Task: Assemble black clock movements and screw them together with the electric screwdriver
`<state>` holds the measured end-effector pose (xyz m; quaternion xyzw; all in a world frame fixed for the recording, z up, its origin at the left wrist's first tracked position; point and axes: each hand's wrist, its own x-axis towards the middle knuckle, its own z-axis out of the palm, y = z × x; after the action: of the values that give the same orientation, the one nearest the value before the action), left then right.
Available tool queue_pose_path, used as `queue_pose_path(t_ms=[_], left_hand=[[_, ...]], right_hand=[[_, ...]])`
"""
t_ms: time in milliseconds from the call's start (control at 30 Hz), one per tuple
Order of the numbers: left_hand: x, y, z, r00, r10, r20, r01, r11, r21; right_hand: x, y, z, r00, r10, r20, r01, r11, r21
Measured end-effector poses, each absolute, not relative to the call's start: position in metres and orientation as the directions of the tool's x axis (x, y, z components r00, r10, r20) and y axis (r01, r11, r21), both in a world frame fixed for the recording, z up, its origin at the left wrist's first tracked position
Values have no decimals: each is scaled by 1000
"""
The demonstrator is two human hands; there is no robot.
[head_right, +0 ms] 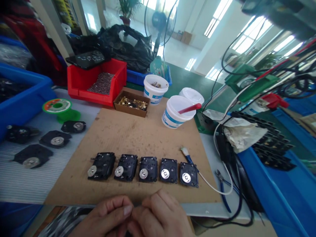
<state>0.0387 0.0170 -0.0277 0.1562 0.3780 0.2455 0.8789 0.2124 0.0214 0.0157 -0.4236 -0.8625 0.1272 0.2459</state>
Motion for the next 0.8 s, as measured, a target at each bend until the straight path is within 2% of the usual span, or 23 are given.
queue_pose_path(t_ms=[167,267,367,500,667,800], left_hand=[[45,27,-25,521,622,-584,-149,741,655],[44,36,-20,447,742,-501,-30,572,820],[40,44,-16,419,826,-376,151,345,926],[38,47,-19,484,774,-409,346,260,902],[37,48,-22,484,785,-385,342,235,910],[35,51,-20,464,798,-385,291,273,917]], right_hand=[[224,25,15,-498,852,164,620,482,-619],[231,41,15,-469,875,119,627,425,-653],[235,59,12,-448,891,70,696,397,-598],[234,74,9,-491,867,-85,772,388,-504],[227,80,13,-478,852,-214,844,377,-383],[219,86,16,-429,850,-304,899,369,-237]])
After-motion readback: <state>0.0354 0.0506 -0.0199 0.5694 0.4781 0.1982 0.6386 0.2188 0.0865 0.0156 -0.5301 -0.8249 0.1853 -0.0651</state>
